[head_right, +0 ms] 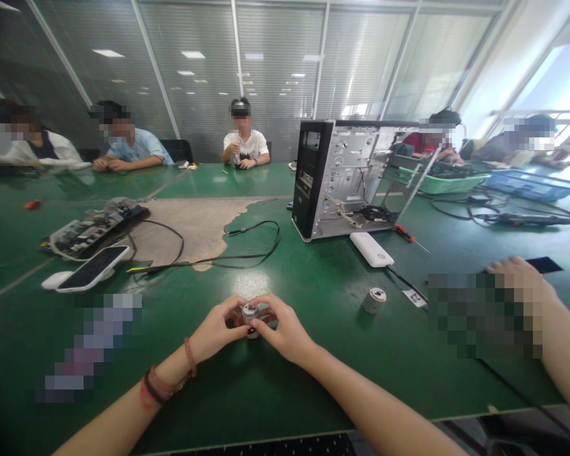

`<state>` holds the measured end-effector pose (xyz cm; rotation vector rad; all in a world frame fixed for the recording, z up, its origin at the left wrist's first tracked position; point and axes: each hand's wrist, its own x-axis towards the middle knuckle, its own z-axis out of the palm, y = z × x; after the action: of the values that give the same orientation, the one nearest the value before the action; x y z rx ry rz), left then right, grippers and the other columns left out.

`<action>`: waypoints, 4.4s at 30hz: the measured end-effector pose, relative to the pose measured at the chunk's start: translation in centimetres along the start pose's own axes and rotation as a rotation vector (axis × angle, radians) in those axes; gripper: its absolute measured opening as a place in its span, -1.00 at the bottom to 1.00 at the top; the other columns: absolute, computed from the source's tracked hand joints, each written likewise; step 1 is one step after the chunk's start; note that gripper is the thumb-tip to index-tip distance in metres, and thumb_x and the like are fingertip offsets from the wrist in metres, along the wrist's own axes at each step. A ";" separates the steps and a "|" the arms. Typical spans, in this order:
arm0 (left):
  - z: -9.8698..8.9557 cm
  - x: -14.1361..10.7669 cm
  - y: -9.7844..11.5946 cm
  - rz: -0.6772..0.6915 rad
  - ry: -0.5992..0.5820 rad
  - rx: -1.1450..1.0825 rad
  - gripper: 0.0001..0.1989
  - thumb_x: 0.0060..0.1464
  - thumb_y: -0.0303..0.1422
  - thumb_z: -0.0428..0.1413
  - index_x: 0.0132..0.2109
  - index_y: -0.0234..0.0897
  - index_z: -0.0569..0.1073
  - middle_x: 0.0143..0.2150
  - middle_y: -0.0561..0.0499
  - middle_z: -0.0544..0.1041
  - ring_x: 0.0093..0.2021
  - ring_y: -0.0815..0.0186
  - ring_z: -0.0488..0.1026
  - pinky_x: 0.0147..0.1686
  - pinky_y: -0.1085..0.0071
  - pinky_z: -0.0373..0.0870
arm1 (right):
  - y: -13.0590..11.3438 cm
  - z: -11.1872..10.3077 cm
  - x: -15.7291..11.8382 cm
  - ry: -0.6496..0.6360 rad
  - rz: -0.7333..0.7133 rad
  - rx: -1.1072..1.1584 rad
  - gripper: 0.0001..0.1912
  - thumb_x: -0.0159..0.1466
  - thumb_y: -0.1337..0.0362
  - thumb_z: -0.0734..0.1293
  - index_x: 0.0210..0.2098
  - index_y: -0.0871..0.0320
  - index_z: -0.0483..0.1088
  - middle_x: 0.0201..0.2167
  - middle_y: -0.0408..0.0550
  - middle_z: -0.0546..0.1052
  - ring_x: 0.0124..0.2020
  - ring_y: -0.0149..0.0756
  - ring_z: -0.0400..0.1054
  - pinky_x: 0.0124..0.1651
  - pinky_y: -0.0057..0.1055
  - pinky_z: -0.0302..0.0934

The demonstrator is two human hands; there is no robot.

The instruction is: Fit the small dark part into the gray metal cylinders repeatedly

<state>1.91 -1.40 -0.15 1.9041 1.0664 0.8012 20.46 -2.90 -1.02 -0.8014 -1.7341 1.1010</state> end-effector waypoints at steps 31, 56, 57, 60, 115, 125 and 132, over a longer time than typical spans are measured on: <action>0.2 -0.4 0.3 0.215 0.048 0.241 -0.75 0.04 -0.45 0.09 -0.09 -0.24 0.38 -0.11 -0.06 0.45 -0.08 0.22 0.38 -0.04 0.30 0.30 | -0.1 -0.5 0.1 0.080 -0.192 -0.311 -0.88 0.24 0.27 0.26 -0.25 0.05 0.43 -0.14 0.02 0.36 -0.04 -0.19 0.28 0.04 -0.21 0.18; -0.8 0.1 0.4 0.016 0.011 0.169 -0.78 -0.08 -0.45 0.12 -0.20 -0.25 0.41 -0.27 0.05 0.51 -0.24 0.26 0.44 -0.19 0.40 0.32 | 1.9 -1.7 0.9 -0.133 0.047 -0.482 -0.88 0.17 0.36 0.30 -0.35 0.07 0.48 -0.42 -0.11 0.47 -0.37 -0.31 0.27 -0.28 -0.36 0.14; -0.9 0.1 0.5 0.013 0.005 0.171 -0.78 -0.08 -0.45 0.13 -0.20 -0.25 0.41 -0.27 0.05 0.51 -0.24 0.26 0.44 -0.19 0.40 0.32 | 1.9 -1.8 0.9 -0.144 0.045 -0.472 -0.87 0.17 0.36 0.30 -0.33 0.07 0.49 -0.41 -0.10 0.47 -0.36 -0.31 0.28 -0.27 -0.36 0.15; -1.0 0.1 0.6 0.012 -0.013 0.187 -0.79 -0.06 -0.43 0.12 -0.19 -0.25 0.41 -0.26 0.04 0.51 -0.23 0.25 0.44 -0.19 0.39 0.32 | 1.8 -2.1 1.0 -0.153 0.066 -0.448 -0.82 0.17 0.37 0.29 -0.25 0.08 0.48 -0.37 -0.09 0.48 -0.36 -0.31 0.30 -0.27 -0.36 0.17; -2.6 0.0 -0.8 0.188 -0.069 0.717 -0.72 0.04 -0.55 -0.05 -0.10 -0.24 0.37 -0.14 -0.05 0.42 -0.11 0.20 0.36 -0.04 0.23 0.30 | 3.2 -21.2 -2.4 0.332 0.649 -1.173 -0.64 0.13 0.11 0.25 -0.09 0.01 0.41 -0.14 -0.04 0.54 -0.14 -0.05 0.40 -0.17 -0.23 0.19; -2.6 -0.1 -0.8 0.189 -0.078 0.723 -0.74 0.05 -0.53 -0.04 -0.10 -0.23 0.37 -0.14 -0.05 0.41 -0.11 0.20 0.35 -0.06 0.24 0.31 | 1.3 -16.8 -0.3 0.537 0.390 -1.248 -0.60 0.20 0.16 0.22 0.01 0.11 0.33 0.00 0.12 0.43 0.05 0.04 0.25 0.09 0.13 -0.04; -2.6 0.0 -0.9 0.208 -0.082 0.713 -0.75 0.06 -0.54 -0.05 -0.13 -0.22 0.37 -0.15 -0.04 0.40 -0.12 0.21 0.35 -0.09 0.26 0.32 | -0.6 -5.8 1.5 -0.147 -0.075 -0.706 -0.78 0.22 0.22 0.27 -0.14 0.10 0.38 -0.28 -0.06 0.45 -0.26 -0.29 0.35 -0.18 -0.36 0.24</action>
<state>-0.58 -0.24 0.32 2.6529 1.2173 0.4688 25.15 0.12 1.17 -1.0780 -2.2960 0.4857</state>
